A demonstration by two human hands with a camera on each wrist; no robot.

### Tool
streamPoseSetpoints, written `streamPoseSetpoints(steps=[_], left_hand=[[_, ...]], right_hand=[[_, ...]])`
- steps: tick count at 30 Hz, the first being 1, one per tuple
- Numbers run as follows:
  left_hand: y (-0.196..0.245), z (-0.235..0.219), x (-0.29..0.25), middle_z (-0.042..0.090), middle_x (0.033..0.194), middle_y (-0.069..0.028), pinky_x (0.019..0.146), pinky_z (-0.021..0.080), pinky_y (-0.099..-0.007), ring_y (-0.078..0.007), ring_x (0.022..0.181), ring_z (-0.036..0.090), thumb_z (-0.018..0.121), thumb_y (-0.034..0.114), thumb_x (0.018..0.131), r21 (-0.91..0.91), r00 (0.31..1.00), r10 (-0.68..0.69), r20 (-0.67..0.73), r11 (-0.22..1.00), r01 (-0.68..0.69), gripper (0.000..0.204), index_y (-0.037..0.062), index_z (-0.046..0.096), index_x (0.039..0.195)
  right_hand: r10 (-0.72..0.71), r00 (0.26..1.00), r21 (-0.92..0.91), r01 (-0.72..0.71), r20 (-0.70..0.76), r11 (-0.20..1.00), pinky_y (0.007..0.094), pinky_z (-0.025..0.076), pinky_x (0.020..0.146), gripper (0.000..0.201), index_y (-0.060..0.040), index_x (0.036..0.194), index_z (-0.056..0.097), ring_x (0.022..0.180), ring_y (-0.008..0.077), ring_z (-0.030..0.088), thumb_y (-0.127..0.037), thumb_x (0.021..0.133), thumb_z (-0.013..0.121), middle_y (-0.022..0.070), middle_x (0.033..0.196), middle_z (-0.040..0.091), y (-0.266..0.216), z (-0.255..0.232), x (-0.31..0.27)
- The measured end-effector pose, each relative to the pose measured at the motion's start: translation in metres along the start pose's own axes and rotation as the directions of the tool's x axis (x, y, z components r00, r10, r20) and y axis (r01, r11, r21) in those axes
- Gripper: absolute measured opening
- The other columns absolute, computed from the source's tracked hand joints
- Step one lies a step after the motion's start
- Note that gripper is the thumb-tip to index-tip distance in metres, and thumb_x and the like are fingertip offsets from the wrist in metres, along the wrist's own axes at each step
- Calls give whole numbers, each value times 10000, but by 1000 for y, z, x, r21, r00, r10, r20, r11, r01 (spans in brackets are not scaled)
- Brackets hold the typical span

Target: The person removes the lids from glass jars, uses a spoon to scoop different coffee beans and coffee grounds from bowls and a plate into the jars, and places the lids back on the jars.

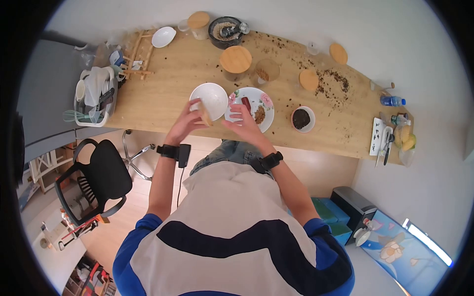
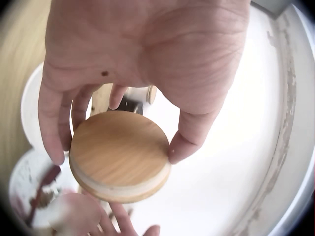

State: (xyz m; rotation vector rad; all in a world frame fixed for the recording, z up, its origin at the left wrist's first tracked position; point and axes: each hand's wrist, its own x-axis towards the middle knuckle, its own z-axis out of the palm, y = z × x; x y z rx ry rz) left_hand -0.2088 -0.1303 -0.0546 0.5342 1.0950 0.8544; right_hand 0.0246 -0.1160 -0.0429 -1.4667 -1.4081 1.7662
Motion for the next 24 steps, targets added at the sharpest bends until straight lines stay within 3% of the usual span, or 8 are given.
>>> streamPoseSetpoints(steps=[1, 2, 6, 12, 14, 16, 20, 24], left_hand=[[-1, 12, 1, 476, 1186, -145, 870, 468, -413, -251, 1024, 546, 549, 197, 844, -133, 984, 8, 180, 991, 16, 546, 100, 292, 1317], [-1, 24, 2, 476, 1186, -145, 870, 468, -413, -251, 1024, 546, 549, 197, 844, -141, 984, 17, 176, 990, 8, 546, 100, 292, 1317], [-13, 58, 11, 440, 1243, -148, 921, 433, -420, -275, 1081, 519, 516, 238, 878, -357, 943, 42, 331, 930, 84, 551, 93, 262, 1345], [-10, 80, 15, 464, 1217, -166, 916, 437, -412, -282, 1080, 526, 493, 320, 896, -437, 913, 43, 405, 887, 152, 532, 55, 301, 1316], [-14, 74, 19, 478, 1200, -168, 910, 442, -401, -274, 1068, 533, 495, 338, 893, -411, 911, -24, 411, 888, 209, 529, 43, 323, 1298], [-32, 60, 28, 518, 1146, -165, 890, 453, -377, -262, 1036, 548, 501, 362, 888, -217, 981, -105, 165, 966, 140, 494, 37, 390, 1244], [-46, 35, 21, 545, 1095, -156, 873, 459, -356, -253, 1004, 559, 502, 354, 884, -316, 987, -110, 115, 938, 141, 440, 25, 458, 1172], [-50, 24, 12, 564, 1064, -141, 860, 465, -345, -240, 970, 574, 499, 299, 883, -251, 999, -46, 7, 967, 46, 369, 13, 498, 1117]], right_hand=[[-139, 990, -46, 140, 34, 989, 310, 479, 769, 591, -19, 1201, 397, 999, 201, 537, -278, 762, 696, 113, 1164, 473, 4, 0, 5], [-272, 959, -83, 278, 73, 957, 307, 476, 775, 617, -29, 1214, 379, 1026, 202, 515, -279, 754, 706, 106, 1174, 456, 6, 1, 8], [-193, 971, 150, 172, 142, 974, 303, 472, 774, 558, -32, 1162, 411, 995, 198, 525, -264, 751, 708, 97, 1153, 467, -13, -15, 1], [-205, 976, 15, 205, 71, 979, 296, 455, 778, 581, -42, 1095, 436, 940, 177, 530, -279, 679, 764, 86, 1094, 499, -17, -38, 5], [-191, 968, -244, 148, -165, 959, 293, 436, 763, 539, -34, 1039, 481, 897, 155, 522, -254, 659, 792, 70, 1029, 510, -21, -50, 12], [-246, 920, -370, 123, -305, 921, 320, 425, 787, 542, -35, 1026, 484, 933, 197, 510, -290, 653, 784, 99, 1025, 508, -24, -68, 33], [-444, 713, -644, -15, -543, 765, 381, 398, 837, 542, -31, 973, 502, 988, 297, 481, -374, 645, 763, 153, 1012, 489, -41, -87, 64], [-541, 740, -807, -5, -400, 590, 407, 391, 848, 560, -32, 972, 501, 993, 332, 471, -416, 647, 747, 166, 1030, 468, -31, -102, 87]])
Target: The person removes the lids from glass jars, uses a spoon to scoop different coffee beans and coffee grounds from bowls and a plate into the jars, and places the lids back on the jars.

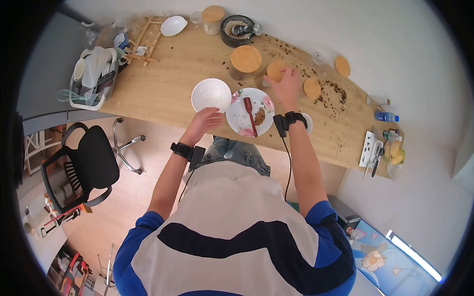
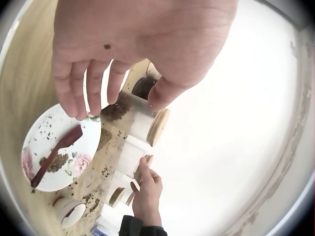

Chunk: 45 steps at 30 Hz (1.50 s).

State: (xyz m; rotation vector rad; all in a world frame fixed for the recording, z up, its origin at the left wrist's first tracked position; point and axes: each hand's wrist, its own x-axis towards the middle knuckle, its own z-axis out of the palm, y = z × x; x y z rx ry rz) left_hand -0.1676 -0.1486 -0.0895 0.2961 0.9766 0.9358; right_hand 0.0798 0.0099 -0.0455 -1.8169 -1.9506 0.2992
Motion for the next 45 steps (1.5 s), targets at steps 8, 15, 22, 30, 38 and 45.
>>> streamPoseSetpoints(steps=[8, 15, 22, 30, 38, 45], left_hand=[[-4, 4, 24, 594, 1021, -108, 815, 473, -316, -205, 922, 589, 525, 249, 874, 215, 992, 94, -86, 974, -73, 301, 12, 537, 1060], [41, 109, 72, 378, 1286, -234, 977, 346, -428, -355, 1201, 366, 603, 77, 686, 812, 634, 576, 516, -92, -577, 550, -27, 426, 1196], [28, 128, 142, 352, 1343, -209, 1040, 238, -434, -297, 1274, 314, 566, 134, 714, 713, 651, 409, 639, -633, -302, 596, -72, 390, 1244], [44, 147, 138, 453, 1236, -239, 1005, 293, -436, -351, 1202, 388, 540, 126, 754, 693, 701, 345, 625, -658, -294, 386, -51, 515, 1096], [64, 160, 154, 613, 840, -162, 643, 502, -354, -285, 769, 624, 589, 111, 707, 678, 655, 334, 678, -629, -380, 279, -7, 542, 955], [58, 164, 156, 614, 844, -156, 702, 486, -396, -287, 801, 621, 569, 98, 724, 698, 701, 308, 643, -612, -372, 205, 5, 568, 907]], right_hand=[[-253, 967, -265, 235, -36, 935, 438, 396, 870, 633, -18, 1149, 455, 1042, 391, 461, -420, 714, 678, 235, 1165, 454, -3, 4, -5], [-154, 987, -181, 158, 37, 971, 491, 333, 940, 760, -33, 1306, 322, 1196, 412, 342, -367, 713, 660, 266, 1335, 302, 10, 29, -9], [-209, 971, -256, 232, 111, 939, 478, 267, 1018, 879, -25, 1380, 178, 1306, 440, 155, -223, 671, 658, 301, 1398, 147, 12, 30, -17], [-323, 927, -372, 374, 194, 850, 464, 204, 1058, 792, 29, 1356, 222, 1315, 447, 102, -230, 706, 596, 305, 1384, 166, 2, 20, -16], [-164, 971, -189, 197, 176, 962, 419, 310, 1013, 787, 14, 1366, 217, 1327, 418, 104, -267, 726, 579, 296, 1413, 92, 0, 15, -19], [-136, 988, -162, 146, 76, 976, 428, 343, 977, 753, -35, 1351, 279, 1313, 398, 160, -302, 724, 599, 246, 1415, 147, 4, 27, -22]])
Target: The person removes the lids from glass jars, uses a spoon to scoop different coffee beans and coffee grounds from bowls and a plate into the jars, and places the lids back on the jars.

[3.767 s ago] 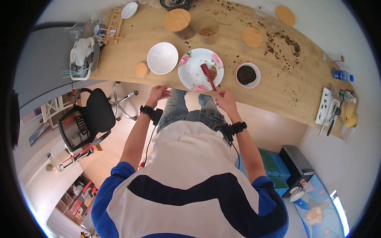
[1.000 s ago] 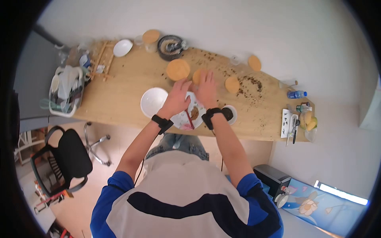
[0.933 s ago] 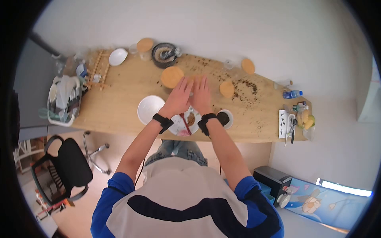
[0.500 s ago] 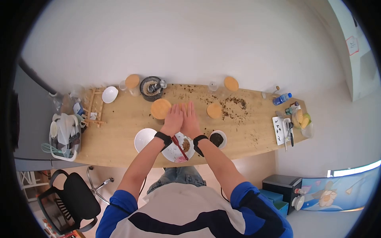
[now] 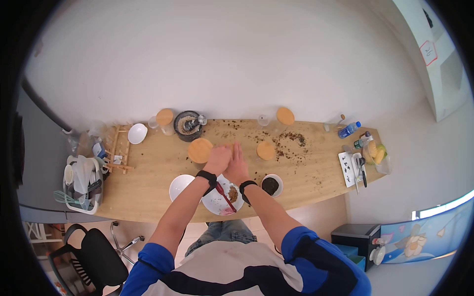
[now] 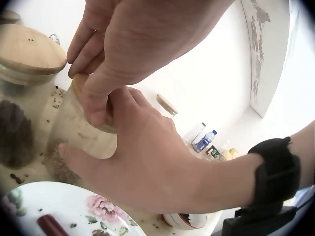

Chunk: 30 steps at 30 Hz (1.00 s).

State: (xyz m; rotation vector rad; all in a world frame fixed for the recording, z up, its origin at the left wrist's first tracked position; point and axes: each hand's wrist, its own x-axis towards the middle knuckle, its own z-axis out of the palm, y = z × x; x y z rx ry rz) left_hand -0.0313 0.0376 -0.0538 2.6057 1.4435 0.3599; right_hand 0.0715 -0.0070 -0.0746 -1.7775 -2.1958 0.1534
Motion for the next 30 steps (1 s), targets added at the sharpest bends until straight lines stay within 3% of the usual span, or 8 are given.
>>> streamPoseSetpoints(steps=[5, 7, 11, 19, 24, 27, 29, 30], left_hand=[[4, 9, -9, 613, 868, -136, 898, 334, -586, -297, 848, 610, 545, 100, 738, 78, 988, -35, -147, 996, 47, 200, 9, 585, 911], [9, 18, -11, 615, 841, -123, 932, 221, -655, -298, 830, 607, 538, 95, 741, 178, 988, -69, -140, 980, 94, 215, 29, 588, 940], [13, 21, -12, 625, 802, -124, 925, 290, -593, -294, 815, 603, 537, 109, 744, 251, 994, -33, -108, 966, 59, 197, 53, 598, 923], [-2, 6, -11, 639, 743, -85, 806, 405, -479, -255, 796, 610, 556, 153, 731, 73, 1000, -7, 15, 997, 5, 91, 114, 639, 734], [5, -5, -6, 623, 796, -92, 793, 419, -436, -253, 836, 603, 615, 165, 708, 123, 999, -31, 42, 992, 26, 98, 117, 654, 784], [1, 7, -3, 613, 844, -99, 824, 369, -465, -255, 825, 591, 551, 135, 733, 113, 998, -51, 44, 993, 46, 114, 111, 659, 761], [0, 4, -3, 597, 899, -103, 774, 430, -433, -249, 857, 604, 727, 248, 639, 157, 996, -55, 64, 987, 45, 254, 103, 651, 833], [1, 4, -2, 597, 899, -103, 774, 430, -433, -249, 857, 604, 727, 248, 639, 162, 996, -56, 73, 986, 44, 254, 103, 651, 833]], right_hand=[[-131, 991, -331, 112, -34, 937, 435, 358, 966, 688, -46, 1344, 298, 1304, 394, 185, -283, 755, 562, 181, 1405, 229, 2, 18, 3], [41, 999, 77, -40, -15, 996, 420, 362, 964, 644, -53, 1323, 331, 1282, 390, 234, -266, 761, 562, 154, 1399, 247, 2, 21, -5], [-98, 992, -64, 93, -74, 994, 406, 380, 948, 643, -54, 1317, 327, 1251, 390, 292, -268, 762, 570, 169, 1396, 243, 12, 27, -9], [-28, 995, 339, 59, -95, 939, 407, 434, 867, 756, -35, 1331, 274, 1120, 378, 446, -166, 693, 659, 191, 1423, 180, 11, 25, -12], [-2, 982, 437, -82, 189, 896, 411, 433, 841, 666, -32, 1249, 377, 1045, 329, 516, -207, 686, 687, 183, 1382, 283, 37, -32, -5], [96, 900, 29, -119, 426, 992, 403, 398, 904, 573, -40, 1183, 439, 1137, 357, 443, -275, 709, 658, 199, 1325, 367, 79, -43, -5], [143, 950, -104, -177, -279, 979, 431, 384, 887, 539, -96, 1157, 491, 1105, 361, 450, -352, 712, 655, 179, 1282, 407, 96, -44, -8], [149, 950, -95, -181, -276, 979, 431, 384, 887, 539, -96, 1157, 491, 1105, 361, 450, -352, 712, 655, 179, 1282, 407, 102, -44, -9]])
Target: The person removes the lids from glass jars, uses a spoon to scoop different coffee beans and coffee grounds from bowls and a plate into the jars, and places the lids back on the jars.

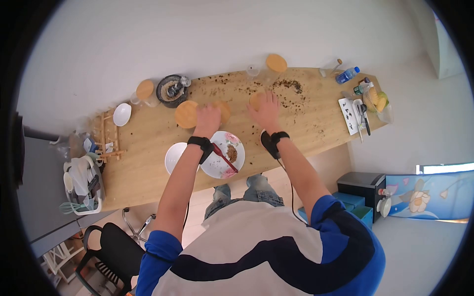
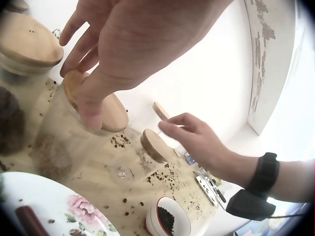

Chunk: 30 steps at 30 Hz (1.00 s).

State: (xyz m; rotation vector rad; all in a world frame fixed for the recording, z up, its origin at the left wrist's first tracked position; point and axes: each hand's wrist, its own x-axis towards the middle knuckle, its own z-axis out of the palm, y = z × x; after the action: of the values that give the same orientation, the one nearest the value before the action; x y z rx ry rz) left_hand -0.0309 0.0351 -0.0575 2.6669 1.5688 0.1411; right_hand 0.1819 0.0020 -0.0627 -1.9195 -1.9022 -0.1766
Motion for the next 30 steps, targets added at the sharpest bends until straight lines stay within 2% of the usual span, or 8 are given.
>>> streamPoseSetpoints(steps=[5, 15, 17, 18, 21, 25, 28, 30], left_hand=[[11, 6, 7, 590, 848, -106, 707, 426, -422, -257, 813, 606, 532, 162, 755, 14, 992, -124, 30, 992, 124, 149, 98, 658, 800], [32, -4, 16, 588, 932, -145, 713, 443, -426, -302, 834, 597, 568, 182, 727, 104, 971, -189, 147, 979, 175, 193, 77, 654, 864], [51, -14, 0, 550, 1046, -204, 800, 434, -465, -369, 957, 546, 603, 191, 719, 102, 962, -132, -239, 982, 160, 239, 32, 632, 895], [62, -8, 2, 484, 1165, -239, 898, 398, -458, -381, 1072, 477, 640, 153, 705, -124, 929, -302, -215, 952, 280, 291, -2, 600, 948], [89, 8, -8, 463, 1206, -216, 862, 440, -389, -330, 1046, 502, 669, 85, 683, -438, 955, -222, -196, 891, 118, 431, 12, 544, 1089], [125, 62, 0, 482, 1200, -189, 868, 442, -368, -304, 1030, 526, 696, 49, 675, -645, 958, -280, -68, 745, 172, 562, 2, 453, 1179], [150, 68, 10, 500, 1181, -180, 859, 443, -345, -280, 1078, 515, 731, 91, 683, -870, 964, -220, 149, 435, 234, 730, 7, 295, 1261], [155, 71, 12, 507, 1174, -183, 855, 443, -348, -285, 1069, 522, 730, 99, 686, -852, 956, -251, 154, 457, 257, 738, 13, 283, 1268]], right_hand=[[-14, 985, -29, 19, 170, 999, 455, 422, 838, 625, -83, 1184, 431, 1015, 380, 470, -325, 664, 681, 159, 1182, 434, 23, 15, -2], [-29, 902, 71, -2, 430, 997, 443, 467, 768, 674, -125, 1199, 403, 967, 382, 493, -291, 621, 709, 137, 1108, 442, 34, 3, 9], [-14, 865, -18, 27, 502, 999, 435, 473, 772, 695, -108, 1230, 390, 993, 378, 487, -313, 645, 704, 152, 1124, 438, 35, -1, 3], [-5, 869, -5, 9, 494, 1000, 435, 473, 772, 695, -108, 1230, 390, 993, 378, 487, -313, 645, 704, 152, 1124, 438, 38, -2, 0], [7, 906, 64, -37, 424, 997, 430, 479, 775, 694, -95, 1243, 384, 1018, 377, 479, -324, 668, 698, 162, 1146, 431, 47, 2, -16], [-74, 886, 235, -40, 457, 971, 426, 481, 775, 700, -86, 1250, 369, 1014, 385, 477, -307, 671, 696, 178, 1157, 423, 59, 0, -30], [-148, 871, 323, -13, 468, 946, 427, 481, 767, 715, -91, 1259, 357, 983, 378, 480, -296, 664, 697, 184, 1155, 418, 63, -4, -29], [-157, 873, 360, -22, 461, 933, 427, 480, 764, 722, -93, 1264, 353, 965, 374, 482, -293, 660, 696, 187, 1155, 416, 63, -3, -30]])
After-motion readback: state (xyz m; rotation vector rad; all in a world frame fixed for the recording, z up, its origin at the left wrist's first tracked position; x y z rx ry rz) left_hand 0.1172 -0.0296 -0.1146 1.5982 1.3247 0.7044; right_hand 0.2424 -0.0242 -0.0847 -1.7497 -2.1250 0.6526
